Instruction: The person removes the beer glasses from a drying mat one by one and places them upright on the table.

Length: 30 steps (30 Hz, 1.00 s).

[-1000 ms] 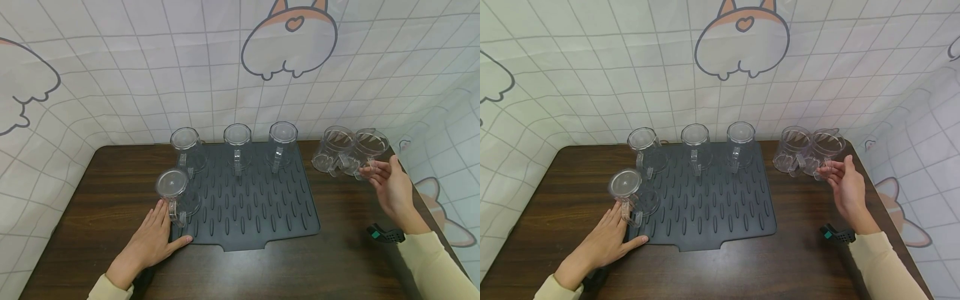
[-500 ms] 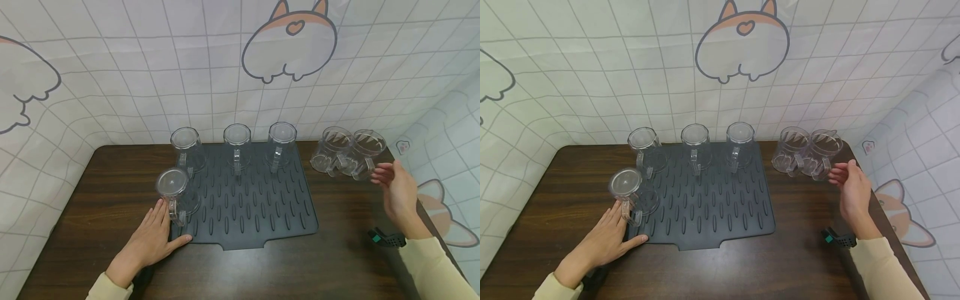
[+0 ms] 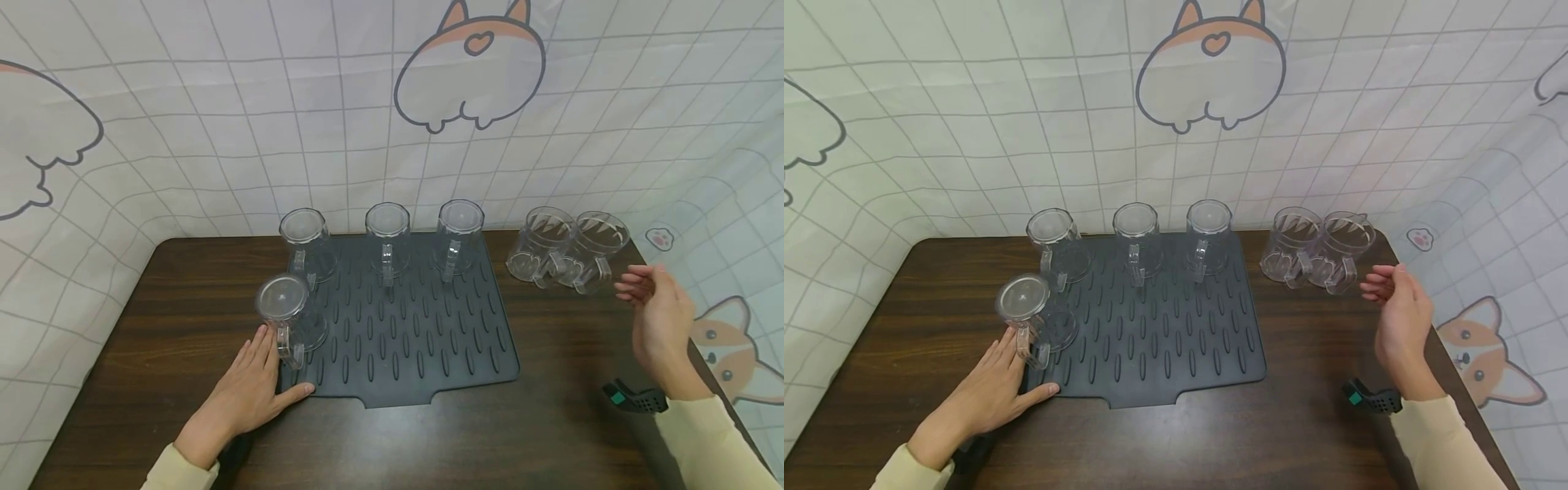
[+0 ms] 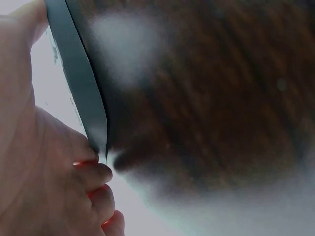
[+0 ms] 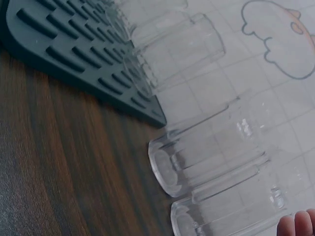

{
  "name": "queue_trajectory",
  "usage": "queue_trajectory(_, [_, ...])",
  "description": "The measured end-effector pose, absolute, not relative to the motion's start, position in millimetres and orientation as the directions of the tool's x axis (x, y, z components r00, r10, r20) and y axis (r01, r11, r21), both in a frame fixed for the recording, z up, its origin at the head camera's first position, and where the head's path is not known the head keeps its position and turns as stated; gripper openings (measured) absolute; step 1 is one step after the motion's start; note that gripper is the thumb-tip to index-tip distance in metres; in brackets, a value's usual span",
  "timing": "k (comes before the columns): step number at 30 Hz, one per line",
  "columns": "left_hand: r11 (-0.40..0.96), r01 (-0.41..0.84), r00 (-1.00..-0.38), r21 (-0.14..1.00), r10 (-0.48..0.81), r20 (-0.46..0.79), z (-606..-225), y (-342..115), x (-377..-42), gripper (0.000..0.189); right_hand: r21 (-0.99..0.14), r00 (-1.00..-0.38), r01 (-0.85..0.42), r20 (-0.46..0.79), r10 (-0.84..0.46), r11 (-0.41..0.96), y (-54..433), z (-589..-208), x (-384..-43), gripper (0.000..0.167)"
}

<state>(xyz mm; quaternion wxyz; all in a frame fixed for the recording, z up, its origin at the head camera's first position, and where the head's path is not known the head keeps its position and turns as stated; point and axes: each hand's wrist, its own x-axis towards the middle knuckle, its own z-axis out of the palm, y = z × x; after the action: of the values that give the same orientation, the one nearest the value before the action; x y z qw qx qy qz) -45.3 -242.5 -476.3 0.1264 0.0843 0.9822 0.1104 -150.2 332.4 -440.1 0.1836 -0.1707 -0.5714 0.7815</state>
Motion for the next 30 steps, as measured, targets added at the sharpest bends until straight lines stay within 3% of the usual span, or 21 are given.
queue_trajectory(12, [0.960, 0.142, -0.953, 0.243, 0.199, -0.230, -477.7, -243.1, -45.1, 0.118, -0.937, -0.901, -0.194, 0.053, 0.432, -0.290, 316.8, -434.5, -137.8, 0.029])
queue_trajectory(19, [0.959, 0.144, -0.953, 0.243, 0.200, -0.227, -477.1, -243.0, -46.2, 0.119, -0.955, -0.934, -0.214, 0.139, 0.328, -0.206, 299.0, -431.2, -130.3, 0.032])
queue_trajectory(30, [0.961, 0.142, -0.954, 0.236, 0.196, -0.226, -478.5, -243.4, -46.5, 0.119, -0.899, -0.945, -0.327, 0.302, 0.129, -0.290, 276.8, -429.3, -125.1, 0.027])
